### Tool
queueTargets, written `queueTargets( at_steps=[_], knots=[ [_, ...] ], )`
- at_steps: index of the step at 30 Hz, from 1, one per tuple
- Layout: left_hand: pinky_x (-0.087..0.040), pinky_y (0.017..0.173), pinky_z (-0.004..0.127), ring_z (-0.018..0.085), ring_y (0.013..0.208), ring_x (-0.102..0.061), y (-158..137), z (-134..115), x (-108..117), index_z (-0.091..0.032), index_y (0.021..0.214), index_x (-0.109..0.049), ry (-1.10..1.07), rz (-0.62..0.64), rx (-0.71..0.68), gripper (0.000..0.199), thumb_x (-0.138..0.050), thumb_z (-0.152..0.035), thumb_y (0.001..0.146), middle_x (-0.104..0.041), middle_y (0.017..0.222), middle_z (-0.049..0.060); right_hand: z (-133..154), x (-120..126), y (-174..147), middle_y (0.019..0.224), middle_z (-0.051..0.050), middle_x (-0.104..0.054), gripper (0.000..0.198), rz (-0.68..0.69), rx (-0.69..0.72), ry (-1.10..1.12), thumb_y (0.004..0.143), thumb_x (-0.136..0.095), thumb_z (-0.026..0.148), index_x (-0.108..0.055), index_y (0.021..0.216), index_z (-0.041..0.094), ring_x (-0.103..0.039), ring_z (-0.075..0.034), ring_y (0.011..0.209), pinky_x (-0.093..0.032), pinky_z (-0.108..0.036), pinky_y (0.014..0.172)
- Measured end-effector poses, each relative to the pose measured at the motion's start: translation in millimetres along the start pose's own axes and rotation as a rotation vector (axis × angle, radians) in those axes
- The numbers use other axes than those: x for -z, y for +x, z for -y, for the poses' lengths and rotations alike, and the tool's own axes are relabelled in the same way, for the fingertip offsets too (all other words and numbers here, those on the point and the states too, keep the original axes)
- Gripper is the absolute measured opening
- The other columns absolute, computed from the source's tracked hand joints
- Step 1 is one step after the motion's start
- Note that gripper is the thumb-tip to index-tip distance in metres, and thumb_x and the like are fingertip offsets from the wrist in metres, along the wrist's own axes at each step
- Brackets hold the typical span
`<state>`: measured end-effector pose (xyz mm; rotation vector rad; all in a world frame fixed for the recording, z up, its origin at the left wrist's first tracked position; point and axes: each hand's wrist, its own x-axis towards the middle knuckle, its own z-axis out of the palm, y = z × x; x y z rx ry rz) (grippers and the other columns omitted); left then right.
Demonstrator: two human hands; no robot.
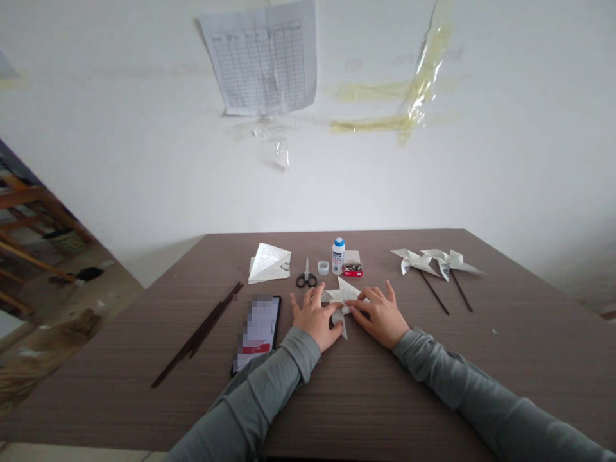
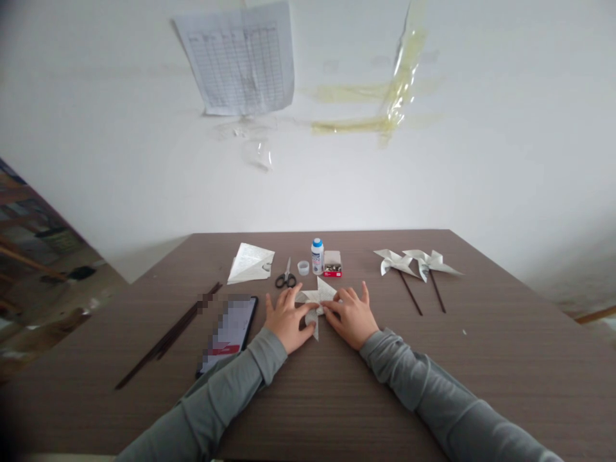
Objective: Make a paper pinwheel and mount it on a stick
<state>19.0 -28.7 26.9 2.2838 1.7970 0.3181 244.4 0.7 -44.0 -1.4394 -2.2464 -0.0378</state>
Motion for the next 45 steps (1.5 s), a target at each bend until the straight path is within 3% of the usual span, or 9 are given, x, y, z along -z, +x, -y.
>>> queueTargets(
  at_steps=[5, 12, 17, 26, 31, 36, 45],
  knots=[
    [-0.030, 0.152, 0.102, 0.057, 0.185, -0.056, 1, 2, -5, -0.041, 0.153, -0.100, -0.007, -0.005, -0.004, 0.050, -0.099, -0.029, 0.104, -0.063, 0.202, 0.014, 0, 1, 3, 0.125, -0.009, -0.089, 0.034, 0.048, -0.023, -0.016, 0.120, -0.082, 0.031, -0.102, 0.140, 0.050, -0.082, -0.039, 0.133, -0.042, -0.100, 0.144],
    [-0.030, 0.153, 0.100, 0.056, 0.186, -0.056, 0, 10, -17, -0.041, 0.157, -0.097, 0.002, -0.055, -0.032, 0.052, -0.098, -0.033, 0.106, -0.059, 0.206, 0.011, -4, 0, 3, 0.125, -0.010, -0.087, 0.035, 0.054, 0.005, -0.010, 0.125, -0.072, 0.037, -0.102, 0.140, 0.045, -0.080, -0.038, 0.132, -0.044, -0.095, 0.145],
    [-0.032, 0.153, 0.101, 0.057, 0.184, -0.058, -2, 5, -11, -0.040, 0.152, -0.099, 0.002, -0.025, -0.010, 0.046, -0.098, -0.034, 0.107, -0.061, 0.204, 0.012, -3, -3, 1, 0.125, -0.009, -0.087, 0.033, 0.039, -0.011, -0.023, 0.124, -0.076, 0.033, -0.102, 0.141, 0.045, -0.081, -0.038, 0.132, -0.045, -0.097, 0.144],
    [-0.026, 0.152, 0.105, 0.059, 0.189, -0.053, -2, 1, -1, -0.041, 0.163, -0.096, 0.015, 0.033, 0.013, 0.054, -0.099, -0.033, 0.109, -0.056, 0.208, 0.014, -2, -1, 2, 0.126, -0.009, -0.087, 0.035, 0.024, -0.002, 0.006, 0.121, -0.079, 0.032, -0.102, 0.143, 0.048, -0.082, -0.039, 0.132, -0.046, -0.092, 0.144],
    [-0.032, 0.152, 0.101, 0.058, 0.186, -0.057, -2, 5, -8, -0.041, 0.157, -0.097, -0.001, -0.013, -0.002, 0.054, -0.104, -0.034, 0.104, -0.060, 0.205, 0.014, 1, 3, 4, 0.133, -0.009, -0.087, 0.037, 0.097, -0.028, -0.002, 0.122, -0.079, 0.033, -0.100, 0.148, 0.050, -0.081, -0.040, 0.138, -0.044, -0.099, 0.143],
    [-0.035, 0.151, 0.101, 0.056, 0.183, -0.059, 0, 8, -13, -0.038, 0.159, -0.095, -0.015, -0.041, -0.006, 0.060, -0.108, -0.037, 0.101, -0.061, 0.203, 0.017, 1, 4, 4, 0.136, -0.010, -0.088, 0.035, 0.098, -0.040, -0.007, 0.123, -0.079, 0.035, -0.100, 0.148, 0.049, -0.081, -0.041, 0.141, -0.043, -0.097, 0.145],
    [-0.030, 0.150, 0.105, 0.060, 0.185, -0.057, 3, 6, -6, -0.040, 0.155, -0.098, 0.012, -0.007, -0.008, 0.049, -0.104, -0.036, 0.106, -0.060, 0.205, 0.014, 4, 12, 4, 0.139, -0.012, -0.090, 0.037, 0.153, -0.058, 0.042, 0.126, -0.075, 0.036, -0.100, 0.151, 0.047, -0.081, -0.043, 0.144, -0.036, -0.100, 0.148]
  ],
)
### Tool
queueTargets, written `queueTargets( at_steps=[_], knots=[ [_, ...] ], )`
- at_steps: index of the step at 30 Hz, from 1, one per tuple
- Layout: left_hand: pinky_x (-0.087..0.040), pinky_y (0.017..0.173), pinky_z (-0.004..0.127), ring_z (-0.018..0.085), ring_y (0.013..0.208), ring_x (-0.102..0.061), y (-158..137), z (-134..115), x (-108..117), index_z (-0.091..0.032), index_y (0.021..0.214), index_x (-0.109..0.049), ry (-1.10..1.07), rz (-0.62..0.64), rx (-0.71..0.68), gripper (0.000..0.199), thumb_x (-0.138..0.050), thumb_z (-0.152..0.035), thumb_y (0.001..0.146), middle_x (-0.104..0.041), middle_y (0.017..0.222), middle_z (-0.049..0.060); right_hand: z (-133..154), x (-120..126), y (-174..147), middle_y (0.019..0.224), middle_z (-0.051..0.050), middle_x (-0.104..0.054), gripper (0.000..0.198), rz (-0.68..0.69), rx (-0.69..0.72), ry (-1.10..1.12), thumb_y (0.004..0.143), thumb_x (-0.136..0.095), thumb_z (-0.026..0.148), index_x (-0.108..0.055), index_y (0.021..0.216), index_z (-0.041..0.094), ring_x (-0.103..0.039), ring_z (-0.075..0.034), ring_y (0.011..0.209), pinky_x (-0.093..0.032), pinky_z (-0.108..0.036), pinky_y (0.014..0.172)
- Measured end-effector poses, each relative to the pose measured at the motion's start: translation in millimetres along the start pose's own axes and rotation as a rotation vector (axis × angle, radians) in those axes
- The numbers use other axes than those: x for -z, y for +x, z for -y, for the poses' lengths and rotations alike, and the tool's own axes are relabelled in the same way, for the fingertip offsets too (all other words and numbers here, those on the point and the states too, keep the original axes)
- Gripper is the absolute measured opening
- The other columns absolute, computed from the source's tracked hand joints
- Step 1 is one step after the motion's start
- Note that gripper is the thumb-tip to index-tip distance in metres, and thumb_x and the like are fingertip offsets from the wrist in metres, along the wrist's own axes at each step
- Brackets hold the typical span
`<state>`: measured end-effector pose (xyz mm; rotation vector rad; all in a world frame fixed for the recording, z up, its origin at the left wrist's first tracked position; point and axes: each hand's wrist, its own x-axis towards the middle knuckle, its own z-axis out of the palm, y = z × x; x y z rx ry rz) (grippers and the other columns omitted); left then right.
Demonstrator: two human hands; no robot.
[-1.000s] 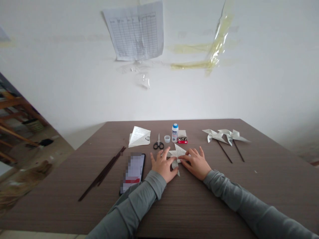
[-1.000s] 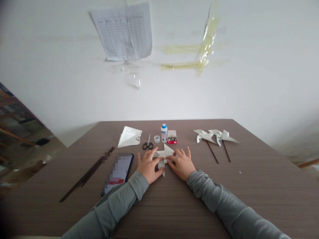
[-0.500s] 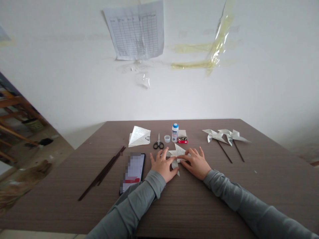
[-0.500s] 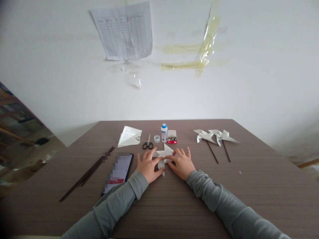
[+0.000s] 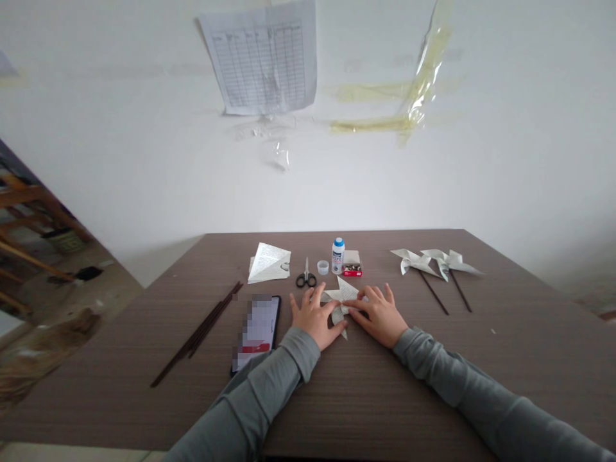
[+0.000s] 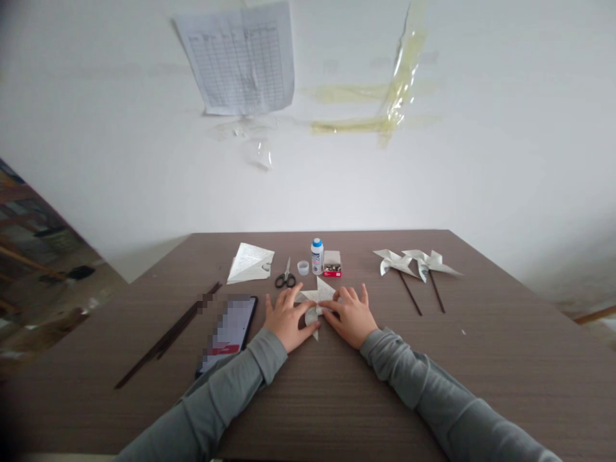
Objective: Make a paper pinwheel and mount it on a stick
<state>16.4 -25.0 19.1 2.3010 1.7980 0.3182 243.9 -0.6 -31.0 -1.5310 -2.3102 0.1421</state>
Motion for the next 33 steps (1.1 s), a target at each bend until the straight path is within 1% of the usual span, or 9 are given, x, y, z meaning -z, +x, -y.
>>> queueTargets(
  at_steps=[4, 8, 13, 15, 18, 22, 27, 30, 33],
  knots=[
    [-0.032, 0.151, 0.103, 0.059, 0.185, -0.057, 2, 1, 0, -0.040, 0.154, -0.098, -0.003, 0.009, 0.003, 0.047, -0.103, -0.037, 0.107, -0.060, 0.205, 0.013, -1, 0, -2, 0.135, -0.012, -0.092, 0.035, -0.060, 0.003, -0.007, 0.123, -0.079, 0.035, -0.102, 0.146, 0.046, -0.082, -0.045, 0.144, -0.035, -0.100, 0.149],
    [-0.032, 0.152, 0.103, 0.058, 0.187, -0.054, 3, 2, -4, -0.039, 0.153, -0.098, -0.014, -0.006, 0.015, 0.048, -0.105, -0.038, 0.105, -0.058, 0.205, 0.015, -1, -2, -1, 0.136, -0.013, -0.092, 0.033, -0.055, 0.006, -0.007, 0.120, -0.080, 0.033, -0.103, 0.142, 0.044, -0.082, -0.046, 0.146, -0.035, -0.102, 0.148],
    [-0.030, 0.151, 0.103, 0.059, 0.190, -0.049, 3, 7, -10, -0.036, 0.162, -0.094, -0.033, -0.043, 0.003, 0.059, -0.107, -0.036, 0.105, -0.051, 0.209, 0.018, -4, -5, 1, 0.135, -0.012, -0.091, 0.032, -0.059, 0.010, -0.006, 0.120, -0.079, 0.036, -0.103, 0.139, 0.044, -0.082, -0.045, 0.143, -0.037, -0.101, 0.147],
    [-0.031, 0.151, 0.103, 0.060, 0.190, -0.049, 3, 8, -11, -0.038, 0.163, -0.095, -0.034, -0.050, -0.012, 0.059, -0.107, -0.036, 0.105, -0.052, 0.209, 0.017, -6, -7, 1, 0.135, -0.012, -0.091, 0.032, -0.068, 0.021, -0.006, 0.121, -0.077, 0.036, -0.103, 0.139, 0.043, -0.082, -0.044, 0.142, -0.038, -0.101, 0.146],
    [-0.031, 0.151, 0.103, 0.062, 0.189, -0.049, 3, 8, -9, -0.040, 0.159, -0.098, -0.027, -0.057, -0.031, 0.054, -0.107, -0.035, 0.106, -0.052, 0.209, 0.014, -9, -9, 0, 0.135, -0.014, -0.090, 0.032, -0.077, 0.039, -0.009, 0.122, -0.077, 0.035, -0.103, 0.139, 0.040, -0.082, -0.044, 0.141, -0.041, -0.100, 0.145],
    [-0.028, 0.151, 0.105, 0.063, 0.189, -0.048, 4, 5, -2, -0.042, 0.156, -0.099, -0.014, -0.009, -0.017, 0.051, -0.106, -0.036, 0.105, -0.050, 0.211, 0.012, -9, -10, 0, 0.133, -0.013, -0.090, 0.033, -0.080, 0.041, -0.014, 0.121, -0.077, 0.034, -0.103, 0.139, 0.041, -0.082, -0.043, 0.140, -0.042, -0.099, 0.145],
    [-0.027, 0.151, 0.105, 0.064, 0.190, -0.046, 7, 3, 2, -0.042, 0.157, -0.099, -0.015, 0.016, 0.001, 0.055, -0.108, -0.041, 0.102, -0.052, 0.210, 0.014, -6, -9, 0, 0.134, -0.012, -0.090, 0.033, -0.067, 0.020, -0.023, 0.120, -0.078, 0.033, -0.103, 0.139, 0.043, -0.083, -0.044, 0.141, -0.041, -0.100, 0.145],
    [-0.028, 0.152, 0.103, 0.063, 0.191, -0.045, 9, 6, -2, -0.043, 0.156, -0.099, -0.016, 0.027, 0.007, 0.055, -0.108, -0.045, 0.102, -0.051, 0.210, 0.014, -7, -9, 0, 0.133, -0.012, -0.090, 0.032, -0.074, 0.028, -0.030, 0.120, -0.077, 0.034, -0.103, 0.138, 0.042, -0.082, -0.042, 0.139, -0.043, -0.098, 0.145],
    [-0.029, 0.153, 0.101, 0.061, 0.191, -0.045, 9, 10, -9, -0.042, 0.159, -0.097, -0.025, -0.020, -0.014, 0.056, -0.107, -0.044, 0.104, -0.050, 0.211, 0.013, -8, -9, 0, 0.134, -0.012, -0.090, 0.032, -0.067, 0.034, -0.025, 0.121, -0.077, 0.036, -0.102, 0.139, 0.042, -0.081, -0.040, 0.139, -0.043, -0.096, 0.146]
  ],
)
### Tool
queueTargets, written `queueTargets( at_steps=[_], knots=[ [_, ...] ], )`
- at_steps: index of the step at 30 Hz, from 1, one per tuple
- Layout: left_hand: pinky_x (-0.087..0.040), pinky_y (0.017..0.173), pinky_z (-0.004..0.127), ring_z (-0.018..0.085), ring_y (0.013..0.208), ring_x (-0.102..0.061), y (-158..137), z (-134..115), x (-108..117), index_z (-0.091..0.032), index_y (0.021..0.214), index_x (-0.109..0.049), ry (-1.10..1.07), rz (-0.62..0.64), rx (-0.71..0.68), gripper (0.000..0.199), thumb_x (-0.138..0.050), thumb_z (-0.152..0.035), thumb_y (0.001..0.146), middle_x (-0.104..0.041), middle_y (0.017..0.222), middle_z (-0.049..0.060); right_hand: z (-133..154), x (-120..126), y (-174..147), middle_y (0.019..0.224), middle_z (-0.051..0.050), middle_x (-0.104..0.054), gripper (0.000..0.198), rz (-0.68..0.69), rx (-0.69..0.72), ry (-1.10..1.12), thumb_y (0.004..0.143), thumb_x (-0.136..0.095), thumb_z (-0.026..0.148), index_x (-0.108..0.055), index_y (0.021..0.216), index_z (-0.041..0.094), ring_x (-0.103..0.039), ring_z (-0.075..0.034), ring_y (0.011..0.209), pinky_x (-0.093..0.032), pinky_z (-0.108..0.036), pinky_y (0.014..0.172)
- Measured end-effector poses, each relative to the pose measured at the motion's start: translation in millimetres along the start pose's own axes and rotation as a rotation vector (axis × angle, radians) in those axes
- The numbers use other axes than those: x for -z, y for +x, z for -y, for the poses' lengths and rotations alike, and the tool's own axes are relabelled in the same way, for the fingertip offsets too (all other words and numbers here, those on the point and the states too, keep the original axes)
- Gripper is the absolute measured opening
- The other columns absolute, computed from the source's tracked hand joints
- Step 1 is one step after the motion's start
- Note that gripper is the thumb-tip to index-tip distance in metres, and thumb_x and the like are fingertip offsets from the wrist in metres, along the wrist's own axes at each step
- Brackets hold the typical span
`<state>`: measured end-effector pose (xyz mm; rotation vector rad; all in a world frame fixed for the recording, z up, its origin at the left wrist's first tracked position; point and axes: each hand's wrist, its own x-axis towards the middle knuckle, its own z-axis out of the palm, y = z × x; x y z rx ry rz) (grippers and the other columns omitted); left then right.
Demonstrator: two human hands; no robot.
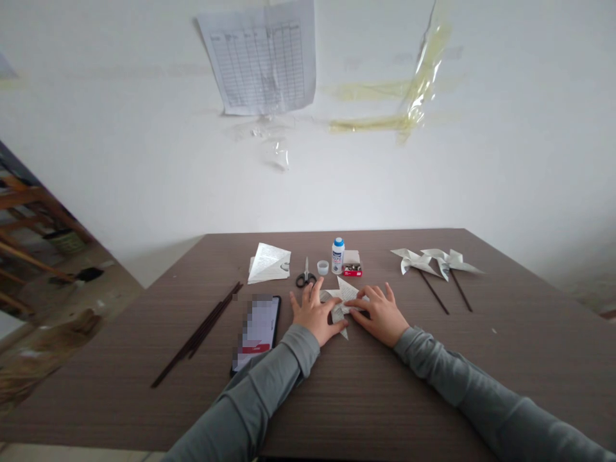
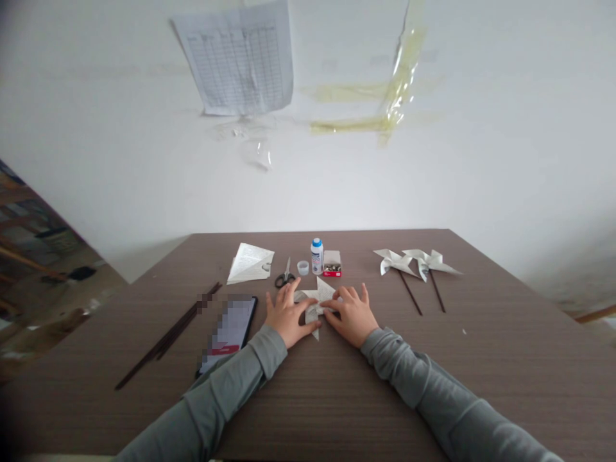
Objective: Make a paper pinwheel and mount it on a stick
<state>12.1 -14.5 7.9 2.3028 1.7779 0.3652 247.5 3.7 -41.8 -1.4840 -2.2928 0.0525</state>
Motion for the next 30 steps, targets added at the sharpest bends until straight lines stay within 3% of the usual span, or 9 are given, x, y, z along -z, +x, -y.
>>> queueTargets(
  at_steps=[8, 14, 24, 30],
  knots=[
    [-0.027, 0.151, 0.104, 0.060, 0.192, -0.047, -2, -6, 8, -0.049, 0.159, -0.097, 0.031, 0.046, 0.003, 0.054, -0.106, -0.043, 0.106, -0.051, 0.212, 0.008, 1, 2, 0, 0.137, -0.011, -0.090, 0.035, 0.023, -0.019, 0.022, 0.122, -0.076, 0.038, -0.102, 0.145, 0.045, -0.082, -0.041, 0.143, -0.040, -0.096, 0.148],
    [-0.023, 0.151, 0.104, 0.061, 0.196, -0.041, 0, -8, 14, -0.046, 0.167, -0.093, 0.052, 0.102, 0.000, 0.058, -0.102, -0.046, 0.110, -0.047, 0.214, 0.014, 1, 2, -1, 0.135, -0.012, -0.090, 0.035, -0.004, 0.000, 0.002, 0.122, -0.075, 0.034, -0.102, 0.142, 0.042, -0.082, -0.041, 0.140, -0.043, -0.096, 0.147],
    [-0.027, 0.151, 0.104, 0.060, 0.192, -0.046, -5, 3, -11, -0.043, 0.167, -0.093, 0.031, -0.003, -0.040, 0.056, -0.100, -0.042, 0.111, -0.050, 0.211, 0.014, 2, 7, 2, 0.137, -0.012, -0.090, 0.031, 0.033, -0.037, 0.030, 0.120, -0.080, 0.036, -0.103, 0.139, 0.045, -0.083, -0.043, 0.141, -0.040, -0.099, 0.147],
    [-0.027, 0.152, 0.104, 0.058, 0.192, -0.048, -3, -1, -3, -0.043, 0.157, -0.098, 0.037, 0.004, -0.046, 0.041, -0.092, -0.035, 0.117, -0.051, 0.212, 0.011, 3, 7, 1, 0.138, -0.013, -0.090, 0.030, 0.035, -0.030, 0.034, 0.121, -0.079, 0.037, -0.103, 0.140, 0.043, -0.082, -0.043, 0.143, -0.039, -0.099, 0.147]
  ],
)
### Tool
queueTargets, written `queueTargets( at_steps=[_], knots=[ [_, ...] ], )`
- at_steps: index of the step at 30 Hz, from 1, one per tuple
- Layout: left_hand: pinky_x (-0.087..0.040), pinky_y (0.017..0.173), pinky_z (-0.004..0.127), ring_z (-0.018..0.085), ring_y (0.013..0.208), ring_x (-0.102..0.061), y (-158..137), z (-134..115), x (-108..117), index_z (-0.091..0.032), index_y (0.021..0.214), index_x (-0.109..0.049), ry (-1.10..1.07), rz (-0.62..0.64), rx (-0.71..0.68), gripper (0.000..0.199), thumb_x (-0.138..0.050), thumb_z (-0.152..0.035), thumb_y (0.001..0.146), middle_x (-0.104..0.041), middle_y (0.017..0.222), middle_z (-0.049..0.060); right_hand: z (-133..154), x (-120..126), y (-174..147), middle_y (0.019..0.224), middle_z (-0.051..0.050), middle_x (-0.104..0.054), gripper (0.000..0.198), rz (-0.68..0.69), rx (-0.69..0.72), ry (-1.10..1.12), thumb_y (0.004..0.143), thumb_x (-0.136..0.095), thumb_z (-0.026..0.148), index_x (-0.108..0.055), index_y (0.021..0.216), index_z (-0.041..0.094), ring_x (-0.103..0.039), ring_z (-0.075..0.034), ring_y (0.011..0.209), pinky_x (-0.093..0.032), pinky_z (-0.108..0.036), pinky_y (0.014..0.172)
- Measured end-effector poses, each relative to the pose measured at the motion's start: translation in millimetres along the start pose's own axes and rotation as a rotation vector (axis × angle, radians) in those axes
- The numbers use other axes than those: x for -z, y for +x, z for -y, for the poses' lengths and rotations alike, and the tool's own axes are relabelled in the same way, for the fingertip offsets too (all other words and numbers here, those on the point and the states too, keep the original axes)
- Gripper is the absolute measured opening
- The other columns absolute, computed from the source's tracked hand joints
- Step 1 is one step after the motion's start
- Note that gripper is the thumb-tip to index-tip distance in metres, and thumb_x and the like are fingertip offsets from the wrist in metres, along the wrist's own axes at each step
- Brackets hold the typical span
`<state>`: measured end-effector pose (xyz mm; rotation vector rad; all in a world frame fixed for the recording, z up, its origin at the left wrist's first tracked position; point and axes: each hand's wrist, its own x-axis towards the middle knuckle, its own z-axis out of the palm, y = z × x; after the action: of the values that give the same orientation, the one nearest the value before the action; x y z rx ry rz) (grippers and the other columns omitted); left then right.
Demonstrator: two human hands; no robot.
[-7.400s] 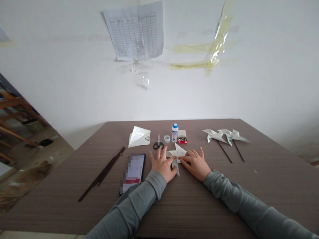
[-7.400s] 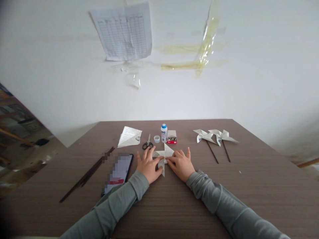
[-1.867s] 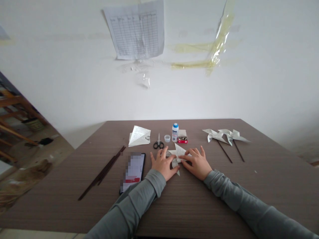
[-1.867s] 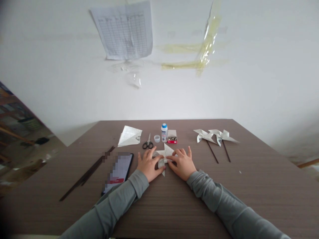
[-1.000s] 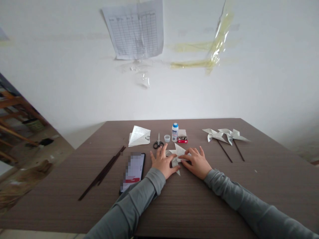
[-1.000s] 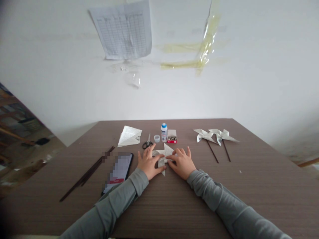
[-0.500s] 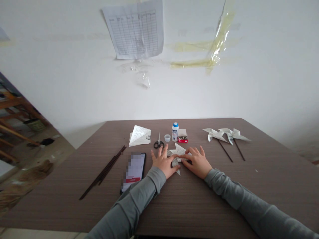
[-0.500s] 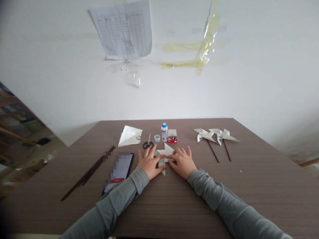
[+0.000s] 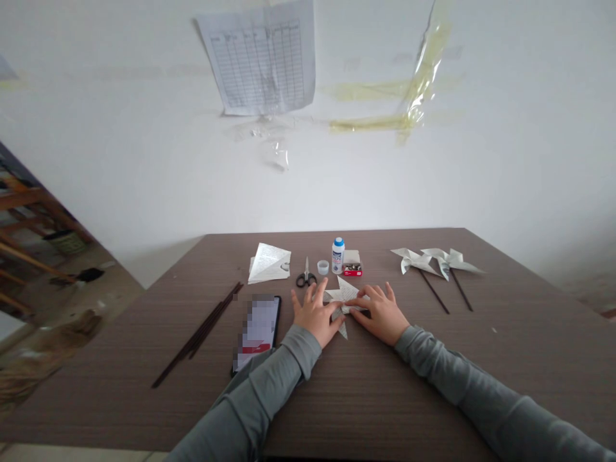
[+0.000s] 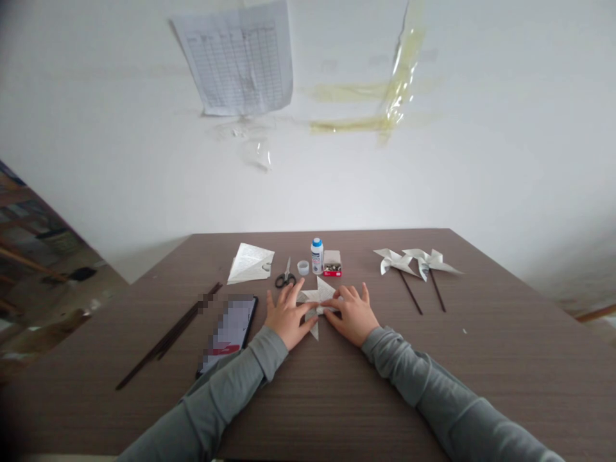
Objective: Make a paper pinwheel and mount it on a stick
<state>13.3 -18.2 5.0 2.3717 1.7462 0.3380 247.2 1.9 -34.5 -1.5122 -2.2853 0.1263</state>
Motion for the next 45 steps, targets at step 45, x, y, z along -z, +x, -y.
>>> queueTargets(
  at_steps=[45],
  knots=[
    [-0.034, 0.153, 0.098, 0.055, 0.184, -0.059, -3, 0, -8, -0.039, 0.146, -0.102, -0.036, -0.081, 0.029, 0.040, -0.100, -0.025, 0.109, -0.063, 0.203, 0.013, 1, -3, 1, 0.136, -0.013, -0.089, 0.034, -0.003, 0.027, 0.006, 0.122, -0.075, 0.033, -0.102, 0.142, 0.041, -0.083, -0.041, 0.139, -0.042, -0.100, 0.144]
  ],
)
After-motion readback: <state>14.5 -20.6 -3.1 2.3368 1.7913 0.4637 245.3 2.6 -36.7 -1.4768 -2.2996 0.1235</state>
